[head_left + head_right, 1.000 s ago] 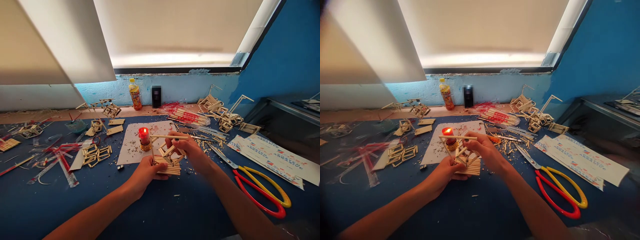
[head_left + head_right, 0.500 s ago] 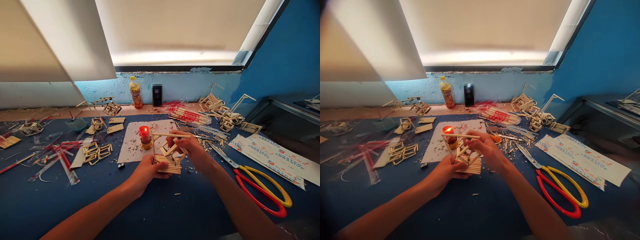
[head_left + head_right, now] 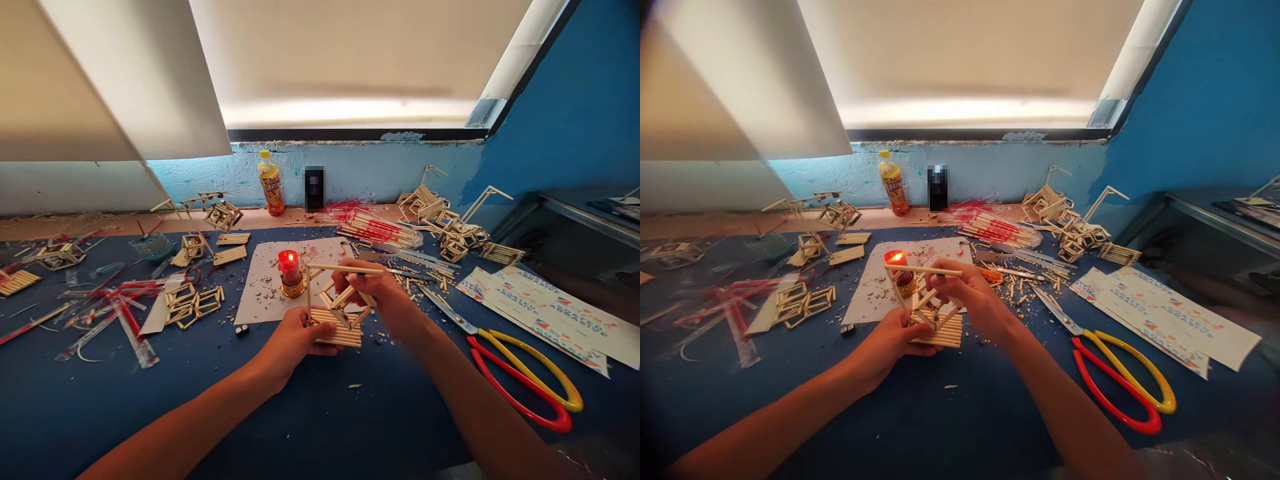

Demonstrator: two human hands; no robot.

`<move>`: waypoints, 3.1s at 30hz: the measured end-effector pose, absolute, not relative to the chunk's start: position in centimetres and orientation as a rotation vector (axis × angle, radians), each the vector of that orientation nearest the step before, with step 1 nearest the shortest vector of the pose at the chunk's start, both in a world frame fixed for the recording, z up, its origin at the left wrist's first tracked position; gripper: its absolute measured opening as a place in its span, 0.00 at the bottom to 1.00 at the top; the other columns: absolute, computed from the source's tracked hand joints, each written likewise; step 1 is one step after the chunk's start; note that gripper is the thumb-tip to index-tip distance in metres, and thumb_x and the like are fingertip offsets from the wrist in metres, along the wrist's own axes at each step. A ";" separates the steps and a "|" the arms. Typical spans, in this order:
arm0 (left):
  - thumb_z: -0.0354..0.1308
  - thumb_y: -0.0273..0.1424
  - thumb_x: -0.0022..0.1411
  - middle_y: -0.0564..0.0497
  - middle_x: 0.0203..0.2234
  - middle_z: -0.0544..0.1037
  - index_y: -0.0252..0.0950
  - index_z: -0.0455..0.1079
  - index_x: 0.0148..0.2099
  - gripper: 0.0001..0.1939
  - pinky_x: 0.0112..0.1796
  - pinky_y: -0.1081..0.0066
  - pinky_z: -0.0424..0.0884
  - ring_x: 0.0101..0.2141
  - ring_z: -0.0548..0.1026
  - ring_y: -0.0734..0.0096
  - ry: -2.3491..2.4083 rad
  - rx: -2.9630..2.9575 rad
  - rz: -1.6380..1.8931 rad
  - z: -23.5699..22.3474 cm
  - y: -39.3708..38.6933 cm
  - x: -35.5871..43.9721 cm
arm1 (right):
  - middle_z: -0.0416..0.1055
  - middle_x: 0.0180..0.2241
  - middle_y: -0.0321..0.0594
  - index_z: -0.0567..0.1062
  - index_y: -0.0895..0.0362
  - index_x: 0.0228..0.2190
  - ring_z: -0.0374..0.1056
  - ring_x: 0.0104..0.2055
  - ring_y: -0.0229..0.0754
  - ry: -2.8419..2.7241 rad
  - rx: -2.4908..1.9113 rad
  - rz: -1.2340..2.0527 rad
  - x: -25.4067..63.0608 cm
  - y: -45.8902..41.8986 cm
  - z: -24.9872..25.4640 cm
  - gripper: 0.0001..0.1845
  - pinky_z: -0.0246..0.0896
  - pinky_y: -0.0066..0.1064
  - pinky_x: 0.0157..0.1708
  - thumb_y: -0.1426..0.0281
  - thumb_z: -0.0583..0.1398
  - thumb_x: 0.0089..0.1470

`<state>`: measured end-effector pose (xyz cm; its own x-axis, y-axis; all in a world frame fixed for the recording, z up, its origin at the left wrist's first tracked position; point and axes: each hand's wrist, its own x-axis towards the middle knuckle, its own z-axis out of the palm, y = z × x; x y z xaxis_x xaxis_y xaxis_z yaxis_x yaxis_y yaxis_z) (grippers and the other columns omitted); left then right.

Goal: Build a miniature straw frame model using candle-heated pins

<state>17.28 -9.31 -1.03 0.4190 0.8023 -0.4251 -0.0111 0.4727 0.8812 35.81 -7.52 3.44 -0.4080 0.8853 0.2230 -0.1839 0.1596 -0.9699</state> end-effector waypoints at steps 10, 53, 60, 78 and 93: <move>0.67 0.31 0.58 0.42 0.41 0.84 0.30 0.75 0.49 0.17 0.37 0.70 0.79 0.36 0.82 0.65 1.002 0.952 0.653 -0.8 -9.3 17.2 | 0.63 0.31 0.32 0.73 0.54 0.36 0.58 0.31 0.36 -1.625 -0.678 1.494 36.1 -7.6 3.6 0.12 0.50 0.30 0.31 0.59 0.65 0.58; 0.66 0.31 0.60 0.41 0.43 0.84 0.31 0.75 0.49 0.16 0.37 0.72 0.79 0.35 0.82 0.68 0.985 0.943 0.666 -0.9 -9.2 17.1 | 0.68 0.39 0.35 0.69 0.49 0.51 0.65 0.41 0.41 -1.579 -0.686 1.486 36.5 -7.7 3.3 0.25 0.60 0.35 0.44 0.62 0.68 0.53; 0.67 0.33 0.60 0.41 0.42 0.83 0.31 0.75 0.49 0.16 0.37 0.73 0.78 0.34 0.81 0.68 0.990 0.958 0.664 -0.5 -9.4 17.0 | 0.68 0.43 0.36 0.69 0.45 0.54 0.66 0.42 0.43 -1.614 -0.674 1.435 36.9 -7.5 3.2 0.32 0.61 0.33 0.40 0.57 0.71 0.49; 0.63 0.36 0.62 0.44 0.37 0.82 0.31 0.70 0.49 0.16 0.37 0.68 0.79 0.36 0.82 0.63 0.975 1.171 0.724 -0.5 -9.3 16.8 | 0.70 0.37 0.37 0.74 0.52 0.46 0.67 0.37 0.40 -1.623 -0.859 1.343 36.9 -10.7 2.8 0.13 0.62 0.31 0.34 0.63 0.62 0.60; 0.61 0.24 0.65 0.57 0.30 0.81 0.40 0.71 0.49 0.12 0.31 0.81 0.69 0.25 0.74 0.82 0.829 2.165 1.182 4.3 -12.0 16.4 | 0.68 0.50 0.47 0.71 0.57 0.53 0.68 0.54 0.44 -2.024 -0.970 0.064 37.7 -15.4 4.6 0.19 0.66 0.36 0.51 0.79 0.58 0.61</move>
